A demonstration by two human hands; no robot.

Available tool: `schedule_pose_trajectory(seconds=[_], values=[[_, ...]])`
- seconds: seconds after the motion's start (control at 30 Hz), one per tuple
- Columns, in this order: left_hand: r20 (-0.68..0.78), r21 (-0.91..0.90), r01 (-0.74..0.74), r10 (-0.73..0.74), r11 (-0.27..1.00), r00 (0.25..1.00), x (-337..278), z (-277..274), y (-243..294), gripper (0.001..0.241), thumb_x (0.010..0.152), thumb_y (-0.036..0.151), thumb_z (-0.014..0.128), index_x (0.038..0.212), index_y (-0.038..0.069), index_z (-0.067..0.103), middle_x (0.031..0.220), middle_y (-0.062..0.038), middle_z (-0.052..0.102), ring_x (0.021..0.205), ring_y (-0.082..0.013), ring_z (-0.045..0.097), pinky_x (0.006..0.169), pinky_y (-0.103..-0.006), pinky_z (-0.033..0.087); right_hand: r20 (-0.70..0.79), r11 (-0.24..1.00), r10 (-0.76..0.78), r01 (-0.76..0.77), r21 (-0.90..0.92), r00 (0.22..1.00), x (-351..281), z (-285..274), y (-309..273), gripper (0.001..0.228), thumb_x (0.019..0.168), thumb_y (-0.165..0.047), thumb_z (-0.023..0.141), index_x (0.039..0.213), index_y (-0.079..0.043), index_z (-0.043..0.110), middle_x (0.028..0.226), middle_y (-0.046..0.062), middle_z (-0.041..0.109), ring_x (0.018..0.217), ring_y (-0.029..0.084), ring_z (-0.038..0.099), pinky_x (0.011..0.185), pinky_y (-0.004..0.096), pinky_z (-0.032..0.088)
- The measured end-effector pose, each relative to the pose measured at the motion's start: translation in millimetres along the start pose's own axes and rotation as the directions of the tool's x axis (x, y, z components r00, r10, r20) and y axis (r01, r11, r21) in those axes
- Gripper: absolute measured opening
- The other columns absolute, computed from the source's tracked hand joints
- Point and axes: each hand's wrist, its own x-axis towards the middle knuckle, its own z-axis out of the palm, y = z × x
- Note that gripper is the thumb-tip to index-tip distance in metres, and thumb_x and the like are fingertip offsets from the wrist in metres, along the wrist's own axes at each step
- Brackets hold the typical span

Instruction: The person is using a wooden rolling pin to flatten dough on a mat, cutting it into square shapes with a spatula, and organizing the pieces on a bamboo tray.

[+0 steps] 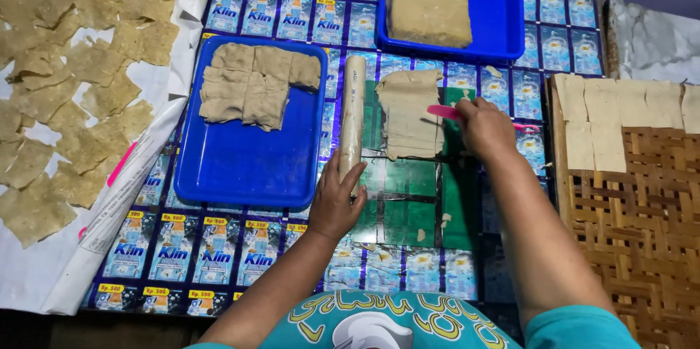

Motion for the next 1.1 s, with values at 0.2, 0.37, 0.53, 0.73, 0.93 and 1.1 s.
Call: schedule_pose_trajectory(seconds=[0.2, 0.37, 0.53, 0.73, 0.93, 1.1], values=[[-0.015, -0.01, -0.001, 0.001, 1.0, 1.0, 0, 1, 1, 0.052, 0.092, 0.023, 0.065, 0.142, 0.033, 0.055, 0.153, -0.025, 0.042, 0.136, -0.0466, 0.049, 0.102, -0.0553, 0.049, -0.054, 0.974, -0.129, 0.116, -0.195, 0.99, -10, -6, 14, 0.015, 0.1, -0.032, 0.054, 0.102, -0.031, 0.068, 0.104, -0.004, 0.068, 0.107, 0.024, 0.064, 0.09, 0.041, 0.051], [-0.041, 0.013, -0.02, 0.02, 1.0, 0.999, -2, 3, 1, 0.053, 0.091, 0.024, 0.066, 0.142, 0.034, 0.055, 0.153, -0.024, 0.041, 0.136, -0.0459, 0.05, 0.102, -0.0542, 0.049, -0.055, 0.966, -0.153, 0.137, -0.22, 0.987, -1, 21, 37, 0.017, 0.097, -0.038, 0.057, 0.11, -0.039, 0.068, 0.104, -0.008, 0.067, 0.106, 0.02, 0.063, 0.088, 0.039, 0.05], [-0.049, 0.015, -0.02, 0.021, 1.0, 0.999, -1, 2, 1, 0.052, 0.091, 0.023, 0.067, 0.141, 0.033, 0.056, 0.153, -0.024, 0.042, 0.135, -0.0457, 0.05, 0.102, -0.0539, 0.049, -0.08, 0.963, -0.173, 0.151, -0.225, 0.982, -1, 17, 31, 0.016, 0.098, -0.041, 0.058, 0.109, -0.038, 0.069, 0.102, -0.008, 0.067, 0.106, 0.019, 0.062, 0.09, 0.039, 0.049], [-0.05, 0.02, -0.019, 0.02, 1.0, 0.999, -1, 3, 1, 0.053, 0.09, 0.023, 0.067, 0.141, 0.034, 0.056, 0.153, -0.024, 0.043, 0.135, -0.0452, 0.051, 0.102, -0.0533, 0.049, -0.124, 0.959, -0.2, 0.168, -0.23, 0.972, 5, 25, 21, 0.012, 0.097, -0.038, 0.06, 0.102, -0.038, 0.071, 0.099, -0.011, 0.066, 0.101, 0.018, 0.063, 0.086, 0.037, 0.048], [-0.037, 0.011, -0.01, 0.01, 1.0, 0.999, 0, 0, 3, 0.051, 0.091, 0.022, 0.067, 0.14, 0.033, 0.057, 0.152, -0.024, 0.043, 0.135, -0.0457, 0.051, 0.101, -0.0536, 0.05, -0.152, 0.947, -0.249, 0.207, -0.247, 0.957, 16, 35, 9, 0.01, 0.096, -0.043, 0.059, 0.099, -0.037, 0.067, 0.098, -0.01, 0.064, 0.102, 0.018, 0.061, 0.086, 0.036, 0.047], [-0.035, 0.016, -0.015, 0.015, 1.0, 0.999, -2, 2, 1, 0.051, 0.09, 0.022, 0.067, 0.14, 0.032, 0.057, 0.152, -0.025, 0.043, 0.134, -0.0459, 0.051, 0.101, -0.0536, 0.05, -0.139, 0.948, -0.269, 0.236, -0.216, 0.953, 25, 35, -15, 0.013, 0.095, -0.038, 0.057, 0.102, -0.039, 0.068, 0.1, -0.011, 0.062, 0.103, 0.018, 0.06, 0.084, 0.037, 0.045]])
